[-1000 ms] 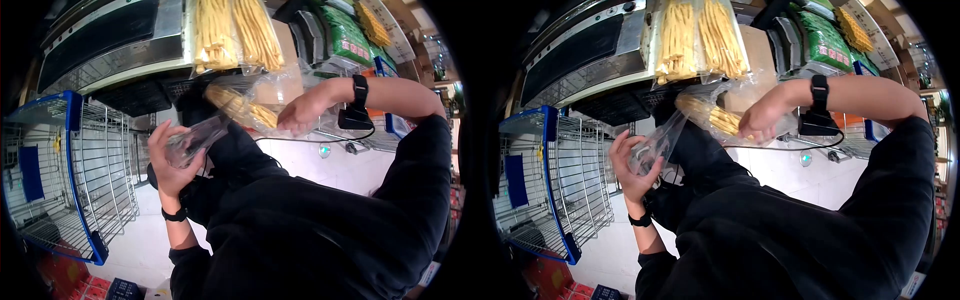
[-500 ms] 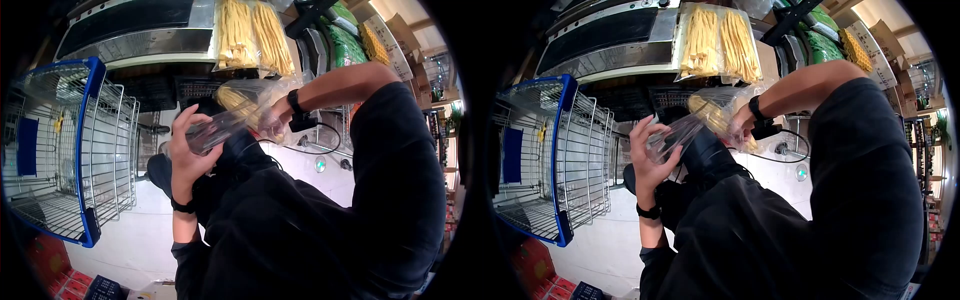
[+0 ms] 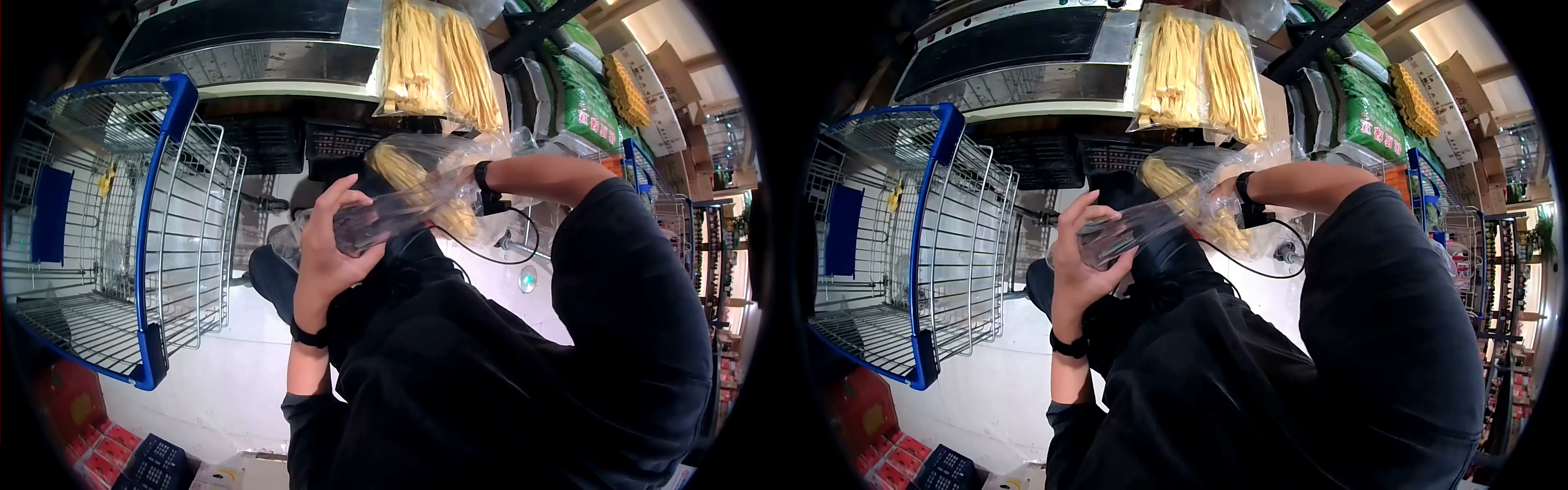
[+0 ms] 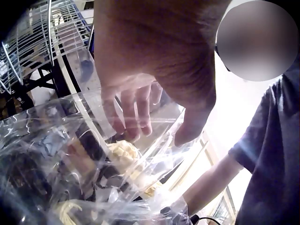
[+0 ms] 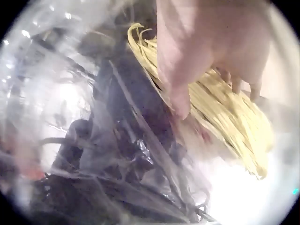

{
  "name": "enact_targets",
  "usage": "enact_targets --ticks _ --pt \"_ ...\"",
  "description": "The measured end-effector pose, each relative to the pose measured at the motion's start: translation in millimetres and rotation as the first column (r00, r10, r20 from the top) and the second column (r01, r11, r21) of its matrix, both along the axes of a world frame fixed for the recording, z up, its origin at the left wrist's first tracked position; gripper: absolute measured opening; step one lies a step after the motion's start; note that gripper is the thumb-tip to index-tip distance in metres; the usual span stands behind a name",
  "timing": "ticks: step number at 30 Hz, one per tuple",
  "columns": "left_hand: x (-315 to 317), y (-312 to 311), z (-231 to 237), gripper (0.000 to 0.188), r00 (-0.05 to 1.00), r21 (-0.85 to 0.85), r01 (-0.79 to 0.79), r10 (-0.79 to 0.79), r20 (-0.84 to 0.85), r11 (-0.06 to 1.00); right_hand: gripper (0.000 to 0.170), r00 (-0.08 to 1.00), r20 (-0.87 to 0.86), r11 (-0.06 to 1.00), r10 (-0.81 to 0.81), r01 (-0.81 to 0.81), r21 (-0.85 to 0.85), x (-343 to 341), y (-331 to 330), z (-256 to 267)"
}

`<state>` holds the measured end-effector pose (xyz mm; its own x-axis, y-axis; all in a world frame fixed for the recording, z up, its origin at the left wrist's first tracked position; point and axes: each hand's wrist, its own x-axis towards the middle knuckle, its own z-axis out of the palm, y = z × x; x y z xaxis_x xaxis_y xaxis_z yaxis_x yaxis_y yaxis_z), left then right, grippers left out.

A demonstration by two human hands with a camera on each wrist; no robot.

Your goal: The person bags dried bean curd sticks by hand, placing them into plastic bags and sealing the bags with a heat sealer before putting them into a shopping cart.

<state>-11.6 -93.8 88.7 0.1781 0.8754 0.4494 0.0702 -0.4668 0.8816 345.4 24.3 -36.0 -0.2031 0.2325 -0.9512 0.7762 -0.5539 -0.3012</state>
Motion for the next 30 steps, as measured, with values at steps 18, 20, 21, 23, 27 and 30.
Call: enact_targets --ticks 18,20,21,23,27,30 --pt "16 -5 -11 0.086 0.998 -0.065 0.021 -0.024 -0.059 0.998 0.034 0.992 0.045 0.972 -0.121 0.109 0.207 6 1 -37" --pt "18 -7 -13 0.086 0.995 -0.046 0.016 -0.020 -0.100 0.999 0.035 0.987 0.067 0.959 -0.145 0.124 0.254 8 -2 -43" --pt "20 -8 -14 0.086 0.993 -0.041 0.029 -0.033 -0.110 0.999 0.035 0.985 0.075 0.952 -0.159 0.132 0.277 8 -3 -46" --pt "24 -8 -15 0.087 0.991 -0.038 0.047 -0.052 -0.121 0.998 0.035 0.979 0.089 0.939 -0.181 0.145 0.313 10 -4 -50" --pt "33 -13 -16 0.086 0.986 -0.051 0.086 -0.092 -0.137 0.995 0.036 0.971 0.104 0.916 -0.216 0.164 0.367 14 -9 -61" --pt "40 -15 -13 0.084 0.985 -0.079 0.106 -0.116 -0.126 0.991 0.036 0.967 0.107 0.902 -0.232 0.172 0.395 15 -13 -68"
